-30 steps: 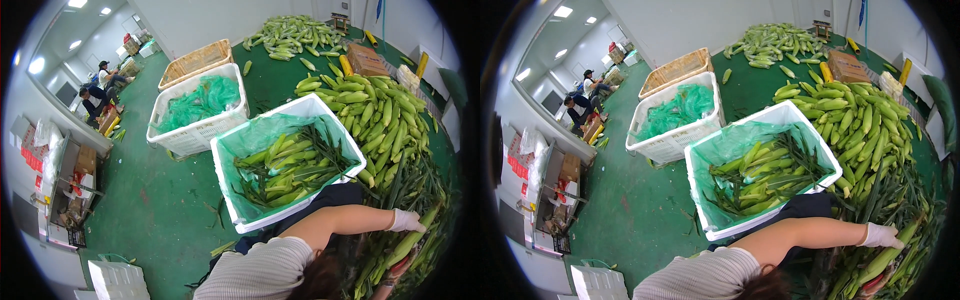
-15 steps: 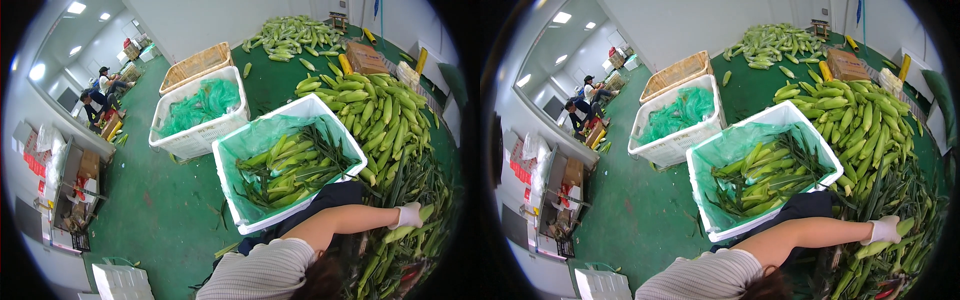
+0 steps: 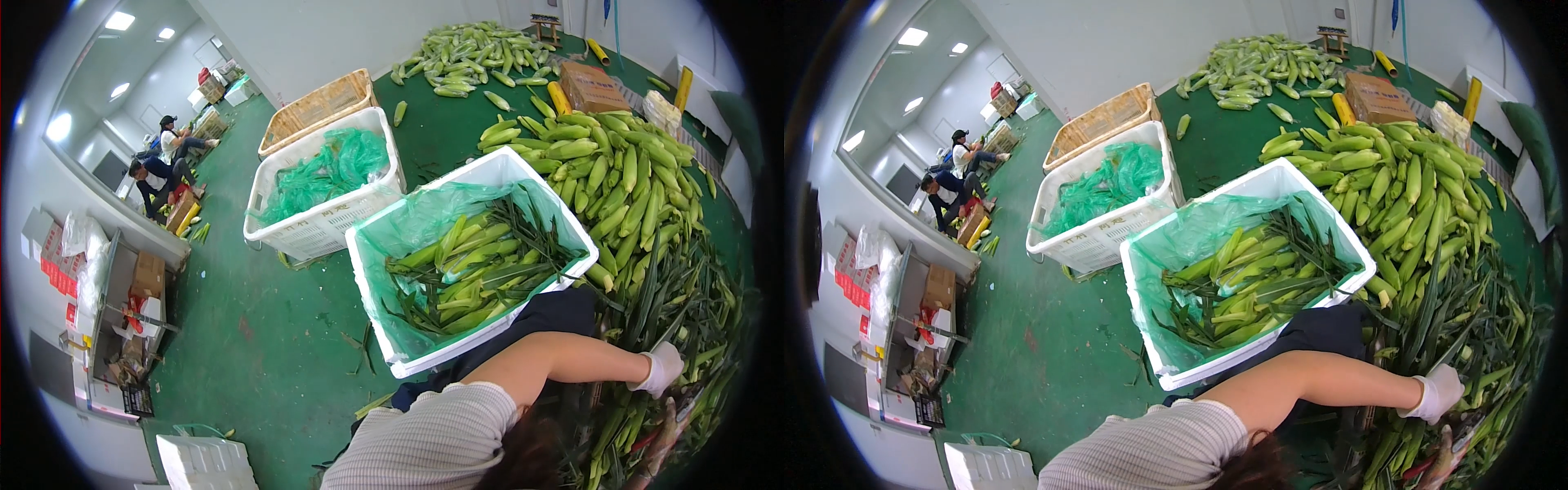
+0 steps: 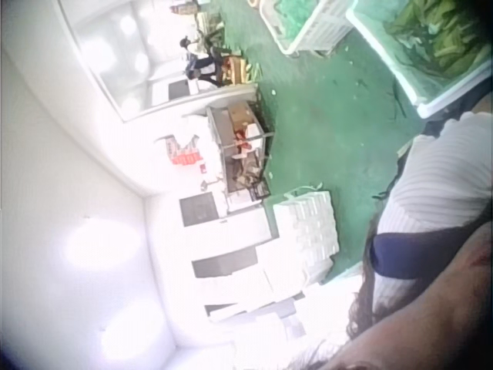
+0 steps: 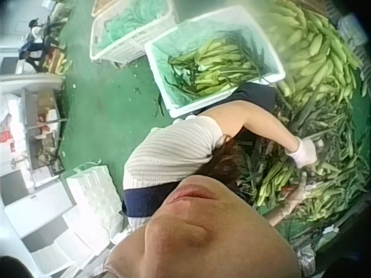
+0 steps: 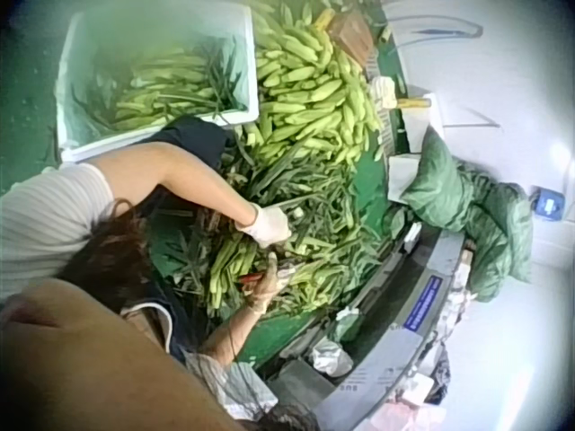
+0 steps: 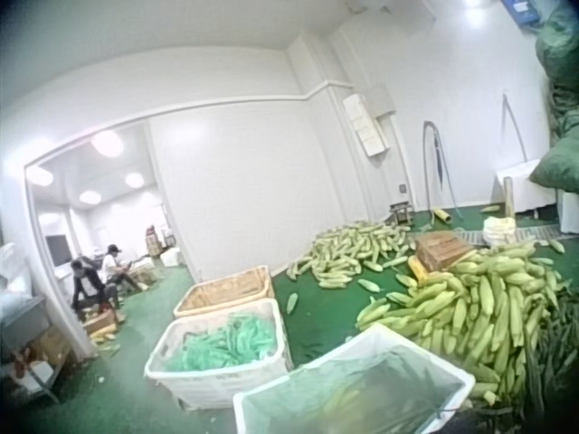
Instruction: The person trims the stalks and tops of corn cobs using shears and places the finished cobs into a plastic-lined crate.
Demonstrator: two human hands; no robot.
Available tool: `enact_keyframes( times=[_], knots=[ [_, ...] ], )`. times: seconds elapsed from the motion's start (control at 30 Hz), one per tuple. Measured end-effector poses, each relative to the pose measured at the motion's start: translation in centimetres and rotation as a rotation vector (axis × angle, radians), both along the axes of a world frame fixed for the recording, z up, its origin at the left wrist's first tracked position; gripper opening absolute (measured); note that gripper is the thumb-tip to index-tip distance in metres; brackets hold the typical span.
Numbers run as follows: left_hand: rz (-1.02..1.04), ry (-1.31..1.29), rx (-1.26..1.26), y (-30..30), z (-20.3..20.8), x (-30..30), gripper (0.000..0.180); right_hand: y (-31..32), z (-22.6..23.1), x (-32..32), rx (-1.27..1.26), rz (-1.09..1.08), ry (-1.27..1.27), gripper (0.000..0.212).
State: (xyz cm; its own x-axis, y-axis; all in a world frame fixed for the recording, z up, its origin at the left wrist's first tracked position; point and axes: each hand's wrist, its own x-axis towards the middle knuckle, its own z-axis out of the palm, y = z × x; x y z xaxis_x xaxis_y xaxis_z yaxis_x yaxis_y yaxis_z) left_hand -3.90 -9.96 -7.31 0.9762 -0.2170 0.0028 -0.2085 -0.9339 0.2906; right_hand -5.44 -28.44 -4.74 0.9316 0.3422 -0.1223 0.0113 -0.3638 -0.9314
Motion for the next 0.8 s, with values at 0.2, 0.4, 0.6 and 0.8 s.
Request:
enact_keyframes(
  times=[0.2, 0.4, 0.6, 0.8],
  knots=[
    [-0.039, 0.087, -0.042, 0.8, -0.2, -0.3, 0.056, -3.4, -4.3, 3.0, 0.084, -0.14, -0.128, 0.063],
    [0.073, 0.061, -0.124, 3.3, 1.3, -2.8, 0.062, -8.3, -7.3, 6.1, -0.022, -0.198, -0.188, 0.063],
    [0.144, -0.059, -0.307, 4.5, 4.5, -1.7, 0.042, -15.9, -6.7, 6.5, -0.326, -0.373, -0.554, 0.053],
    [0.091, -0.267, -0.234, 8.2, 3.6, -3.3, 0.042, 3.2, 3.3, -6.4, -0.562, 0.134, 0.087, 0.089]
  ],
)
